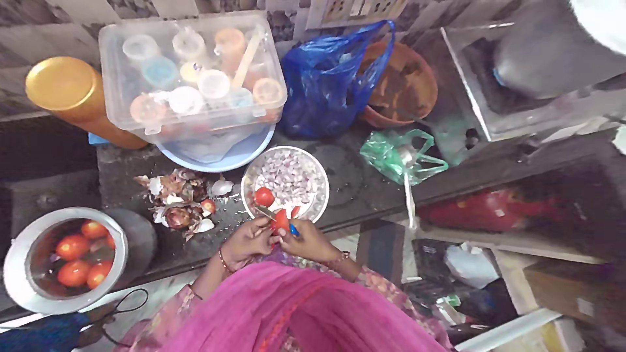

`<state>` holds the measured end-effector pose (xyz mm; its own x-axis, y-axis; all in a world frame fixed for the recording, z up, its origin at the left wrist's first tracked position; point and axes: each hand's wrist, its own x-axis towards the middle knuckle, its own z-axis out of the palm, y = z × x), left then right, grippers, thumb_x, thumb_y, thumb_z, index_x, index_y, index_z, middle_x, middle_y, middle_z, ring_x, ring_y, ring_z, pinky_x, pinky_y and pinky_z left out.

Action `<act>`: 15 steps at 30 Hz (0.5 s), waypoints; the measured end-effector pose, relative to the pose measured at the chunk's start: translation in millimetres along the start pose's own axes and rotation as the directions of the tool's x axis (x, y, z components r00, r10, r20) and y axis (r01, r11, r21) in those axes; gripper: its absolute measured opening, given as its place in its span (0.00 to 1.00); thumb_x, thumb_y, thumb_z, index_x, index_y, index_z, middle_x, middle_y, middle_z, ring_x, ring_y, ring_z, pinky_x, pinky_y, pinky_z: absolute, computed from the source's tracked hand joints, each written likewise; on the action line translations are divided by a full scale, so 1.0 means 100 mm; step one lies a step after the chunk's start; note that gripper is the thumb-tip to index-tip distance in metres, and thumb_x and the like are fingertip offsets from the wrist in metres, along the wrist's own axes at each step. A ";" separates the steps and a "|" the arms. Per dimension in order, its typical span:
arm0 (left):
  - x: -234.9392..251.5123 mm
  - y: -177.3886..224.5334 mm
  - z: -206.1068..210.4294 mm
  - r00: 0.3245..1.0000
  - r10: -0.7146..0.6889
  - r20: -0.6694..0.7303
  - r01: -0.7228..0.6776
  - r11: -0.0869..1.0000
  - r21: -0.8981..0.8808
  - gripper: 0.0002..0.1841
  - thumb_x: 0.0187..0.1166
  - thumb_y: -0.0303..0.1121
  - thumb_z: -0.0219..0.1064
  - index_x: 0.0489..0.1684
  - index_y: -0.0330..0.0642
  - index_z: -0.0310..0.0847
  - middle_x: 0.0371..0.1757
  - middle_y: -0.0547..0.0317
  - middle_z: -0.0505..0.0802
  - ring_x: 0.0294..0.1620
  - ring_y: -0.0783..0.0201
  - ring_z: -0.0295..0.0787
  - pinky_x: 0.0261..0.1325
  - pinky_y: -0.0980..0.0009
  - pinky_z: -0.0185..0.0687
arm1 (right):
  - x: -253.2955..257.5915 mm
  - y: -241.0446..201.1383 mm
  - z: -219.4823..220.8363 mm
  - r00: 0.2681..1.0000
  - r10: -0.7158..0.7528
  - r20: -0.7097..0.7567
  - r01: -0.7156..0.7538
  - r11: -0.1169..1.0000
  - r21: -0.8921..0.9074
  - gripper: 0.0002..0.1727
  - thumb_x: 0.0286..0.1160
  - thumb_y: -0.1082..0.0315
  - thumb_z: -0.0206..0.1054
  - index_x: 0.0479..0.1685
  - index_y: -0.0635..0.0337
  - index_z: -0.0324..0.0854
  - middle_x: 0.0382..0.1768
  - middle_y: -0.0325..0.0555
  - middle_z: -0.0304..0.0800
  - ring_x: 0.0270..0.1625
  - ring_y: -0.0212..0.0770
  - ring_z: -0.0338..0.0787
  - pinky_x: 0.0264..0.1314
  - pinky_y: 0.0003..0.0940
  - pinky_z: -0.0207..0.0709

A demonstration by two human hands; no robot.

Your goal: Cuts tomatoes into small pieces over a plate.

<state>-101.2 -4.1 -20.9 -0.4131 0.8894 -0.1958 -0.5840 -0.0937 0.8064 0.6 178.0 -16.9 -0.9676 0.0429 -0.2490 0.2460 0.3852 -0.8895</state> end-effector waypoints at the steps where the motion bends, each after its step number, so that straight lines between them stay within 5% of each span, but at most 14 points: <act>1: 0.01 -0.02 -0.01 1.000 -0.008 0.008 0.008 1.000 0.005 0.18 0.67 0.21 0.70 0.56 0.45 0.84 0.49 0.71 0.95 0.49 0.75 0.92 0.58 0.73 0.88 | -0.01 0.00 0.00 1.000 -0.014 -0.002 0.014 1.000 0.000 0.24 0.79 0.49 0.63 0.35 0.66 0.82 0.23 0.42 0.81 0.27 0.31 0.81 0.32 0.34 0.77; 3: 0.03 -0.09 0.01 1.000 -0.003 0.005 0.003 1.000 -0.001 0.17 0.68 0.23 0.71 0.54 0.46 0.86 0.44 0.73 0.95 0.40 0.80 0.90 0.43 0.81 0.86 | -0.02 -0.01 -0.02 0.999 -0.045 0.009 0.045 0.999 0.004 0.22 0.78 0.51 0.66 0.40 0.67 0.84 0.26 0.42 0.85 0.28 0.29 0.84 0.34 0.31 0.79; 8: 0.03 -0.10 0.08 0.997 -0.028 -0.065 0.029 1.000 0.011 0.13 0.67 0.22 0.70 0.44 0.53 0.87 0.38 0.77 0.95 0.33 0.83 0.88 0.37 0.84 0.83 | -0.05 -0.02 -0.02 1.000 -0.010 0.030 0.010 1.000 -0.001 0.23 0.84 0.53 0.58 0.40 0.68 0.83 0.26 0.45 0.84 0.29 0.34 0.84 0.35 0.35 0.79; 15: 0.05 -0.17 0.10 0.991 -0.029 -0.132 0.026 0.999 -0.024 0.14 0.65 0.21 0.69 0.44 0.50 0.89 0.39 0.75 0.95 0.38 0.81 0.90 0.44 0.81 0.87 | -0.06 0.02 0.05 1.000 0.023 0.017 -0.023 1.000 -0.002 0.26 0.87 0.51 0.53 0.32 0.66 0.82 0.20 0.42 0.80 0.25 0.35 0.82 0.31 0.39 0.78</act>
<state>-86.6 6.1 -29.6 -0.4851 0.8246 -0.2910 -0.6110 -0.0815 0.7874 7.6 174.1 -19.4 -0.9607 0.0361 -0.2754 0.2675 0.3860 -0.8828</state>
